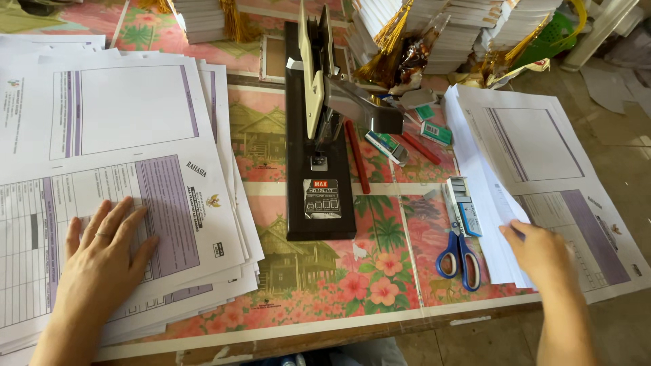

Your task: The person gathers loose sheets of paper, aligns them, and uses a manual stapler to fasten them together. They then place the stapled documents onto a growing pile on the table.

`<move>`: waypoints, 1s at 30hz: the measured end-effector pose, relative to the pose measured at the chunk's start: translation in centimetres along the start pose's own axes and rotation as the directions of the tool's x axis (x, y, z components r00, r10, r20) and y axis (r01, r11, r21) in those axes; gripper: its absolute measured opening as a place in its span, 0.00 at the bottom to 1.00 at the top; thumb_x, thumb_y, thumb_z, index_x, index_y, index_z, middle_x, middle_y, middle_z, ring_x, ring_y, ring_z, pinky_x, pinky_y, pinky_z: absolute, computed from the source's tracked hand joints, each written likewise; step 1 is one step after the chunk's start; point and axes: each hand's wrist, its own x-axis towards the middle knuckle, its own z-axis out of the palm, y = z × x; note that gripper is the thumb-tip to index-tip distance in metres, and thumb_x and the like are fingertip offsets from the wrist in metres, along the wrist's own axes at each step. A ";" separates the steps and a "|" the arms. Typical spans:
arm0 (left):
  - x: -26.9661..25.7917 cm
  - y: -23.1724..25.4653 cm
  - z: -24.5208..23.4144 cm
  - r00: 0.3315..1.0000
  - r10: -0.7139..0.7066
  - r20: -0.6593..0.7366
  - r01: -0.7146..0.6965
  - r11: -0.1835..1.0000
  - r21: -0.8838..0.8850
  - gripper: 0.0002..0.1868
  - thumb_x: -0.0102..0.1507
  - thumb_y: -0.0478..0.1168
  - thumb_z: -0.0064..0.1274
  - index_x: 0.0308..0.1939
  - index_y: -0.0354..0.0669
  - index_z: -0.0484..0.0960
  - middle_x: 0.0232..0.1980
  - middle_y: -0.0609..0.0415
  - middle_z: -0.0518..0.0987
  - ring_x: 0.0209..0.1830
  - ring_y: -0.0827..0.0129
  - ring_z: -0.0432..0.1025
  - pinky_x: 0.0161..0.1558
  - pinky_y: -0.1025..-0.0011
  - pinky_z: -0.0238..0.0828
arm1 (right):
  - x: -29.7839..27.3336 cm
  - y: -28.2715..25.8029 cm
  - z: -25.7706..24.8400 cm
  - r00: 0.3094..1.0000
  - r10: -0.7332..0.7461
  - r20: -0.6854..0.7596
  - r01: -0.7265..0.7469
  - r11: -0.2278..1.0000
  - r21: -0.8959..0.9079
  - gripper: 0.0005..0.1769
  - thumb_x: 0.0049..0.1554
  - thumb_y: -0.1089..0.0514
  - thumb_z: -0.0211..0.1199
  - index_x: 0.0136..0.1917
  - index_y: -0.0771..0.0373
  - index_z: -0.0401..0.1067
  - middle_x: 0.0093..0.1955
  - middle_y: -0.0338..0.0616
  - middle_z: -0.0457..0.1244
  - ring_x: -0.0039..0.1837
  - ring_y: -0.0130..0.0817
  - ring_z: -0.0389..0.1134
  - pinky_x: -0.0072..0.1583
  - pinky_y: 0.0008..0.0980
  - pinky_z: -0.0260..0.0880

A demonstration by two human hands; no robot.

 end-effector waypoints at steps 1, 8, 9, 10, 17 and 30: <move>0.0 0.0 0.0 1.000 0.002 -0.001 -0.002 1.000 0.000 0.30 0.60 0.56 0.39 0.64 0.50 0.67 0.73 0.55 0.62 0.77 0.60 0.49 0.74 0.50 0.36 | 1.2 1.3 0.6 1.000 0.002 -0.001 -0.002 1.000 0.002 0.27 0.56 0.33 0.46 0.64 0.40 0.69 0.59 0.48 0.67 0.60 0.54 0.67 0.58 0.47 0.67; 0.2 0.2 -0.4 1.000 0.005 0.008 -0.004 1.000 -0.009 0.30 0.60 0.55 0.39 0.64 0.49 0.67 0.72 0.55 0.62 0.76 0.59 0.49 0.73 0.49 0.37 | 0.9 2.7 -2.7 0.998 -0.020 0.059 0.005 0.972 0.233 0.19 0.59 0.45 0.53 0.57 0.52 0.76 0.30 0.52 0.65 0.37 0.44 0.63 0.46 0.34 0.61; 0.4 0.4 -0.7 0.999 -0.001 0.038 0.001 1.000 -0.020 0.31 0.60 0.55 0.40 0.65 0.49 0.65 0.72 0.55 0.61 0.76 0.58 0.49 0.71 0.47 0.38 | 1.3 3.2 -2.4 1.000 -0.018 0.020 0.011 0.957 0.288 0.18 0.59 0.47 0.54 0.55 0.56 0.77 0.29 0.51 0.63 0.35 0.43 0.60 0.44 0.34 0.60; 0.7 1.2 -0.8 0.999 0.001 0.034 0.000 1.000 -0.019 0.31 0.60 0.55 0.40 0.65 0.49 0.65 0.72 0.55 0.61 0.76 0.58 0.49 0.71 0.47 0.38 | 1.8 3.8 -0.9 1.000 -0.018 0.017 0.012 0.957 0.291 0.18 0.59 0.47 0.54 0.55 0.56 0.77 0.29 0.51 0.63 0.35 0.43 0.60 0.44 0.34 0.60; 3.4 17.5 -1.4 0.899 0.161 0.408 0.147 0.765 -0.627 0.27 0.59 0.49 0.48 0.63 0.58 0.66 0.67 0.58 0.67 0.62 0.62 0.67 0.57 0.61 0.65 | -7.6 -4.9 4.5 0.941 -0.283 -0.184 0.338 0.801 0.494 0.13 0.54 0.46 0.57 0.50 0.49 0.75 0.32 0.38 0.68 0.30 0.31 0.61 0.38 0.32 0.60; 8.0 28.4 4.0 0.932 0.217 0.292 0.072 0.677 -0.732 0.24 0.60 0.40 0.38 0.62 0.44 0.68 0.35 0.35 0.80 0.36 0.33 0.71 0.42 0.48 0.65 | -19.9 -14.7 6.5 0.260 -0.907 -0.331 0.839 0.042 0.543 0.33 0.55 0.49 0.65 0.69 0.58 0.59 0.67 0.57 0.58 0.66 0.46 0.63 0.64 0.39 0.61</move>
